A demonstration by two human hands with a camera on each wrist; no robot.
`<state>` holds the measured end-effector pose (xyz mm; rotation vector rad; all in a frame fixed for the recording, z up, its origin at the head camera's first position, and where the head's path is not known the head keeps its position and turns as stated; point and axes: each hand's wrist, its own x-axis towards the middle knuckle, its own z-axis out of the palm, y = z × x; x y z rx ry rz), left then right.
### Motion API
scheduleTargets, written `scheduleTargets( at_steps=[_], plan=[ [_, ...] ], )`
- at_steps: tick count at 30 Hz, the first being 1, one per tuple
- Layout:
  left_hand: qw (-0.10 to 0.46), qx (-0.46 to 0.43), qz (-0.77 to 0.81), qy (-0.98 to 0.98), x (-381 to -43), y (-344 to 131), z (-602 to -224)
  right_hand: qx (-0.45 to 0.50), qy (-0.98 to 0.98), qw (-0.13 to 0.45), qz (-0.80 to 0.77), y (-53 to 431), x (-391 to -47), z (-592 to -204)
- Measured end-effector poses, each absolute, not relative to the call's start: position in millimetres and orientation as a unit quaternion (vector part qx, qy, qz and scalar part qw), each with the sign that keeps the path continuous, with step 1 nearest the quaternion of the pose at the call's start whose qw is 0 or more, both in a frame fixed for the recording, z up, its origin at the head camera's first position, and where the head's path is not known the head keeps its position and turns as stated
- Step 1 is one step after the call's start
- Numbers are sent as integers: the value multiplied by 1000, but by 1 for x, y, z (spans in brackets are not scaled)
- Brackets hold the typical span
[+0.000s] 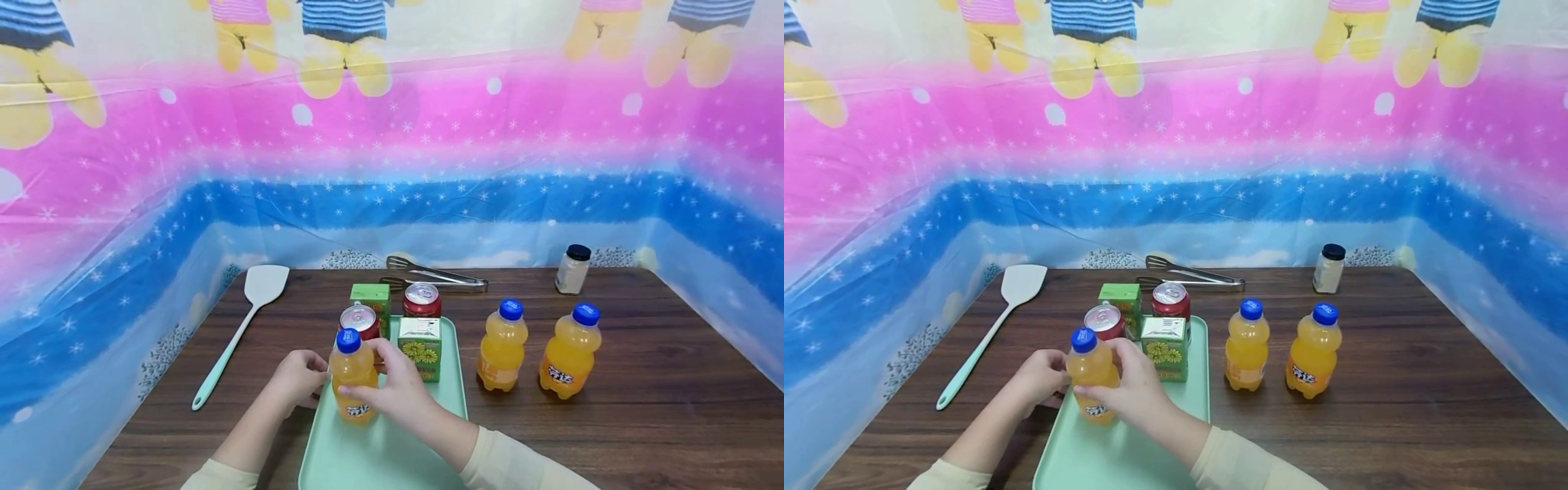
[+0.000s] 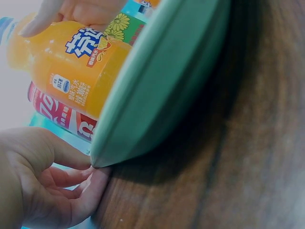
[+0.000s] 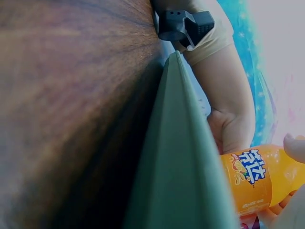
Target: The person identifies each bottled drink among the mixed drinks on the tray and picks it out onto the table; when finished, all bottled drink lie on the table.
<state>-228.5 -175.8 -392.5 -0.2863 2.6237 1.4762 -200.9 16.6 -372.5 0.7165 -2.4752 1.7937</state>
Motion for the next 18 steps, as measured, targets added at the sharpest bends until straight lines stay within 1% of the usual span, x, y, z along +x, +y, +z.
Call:
scheduleTargets(
  at_steps=[6, 18],
  plan=[
    [61, -92, 493, 863, -228, -174, -393, 229, -787, 14, 572, 17, -199, -373],
    [51, -80, 490, 866, -226, -175, -392, 223, -781, 10, 583, 14, -199, -371]
  ],
)
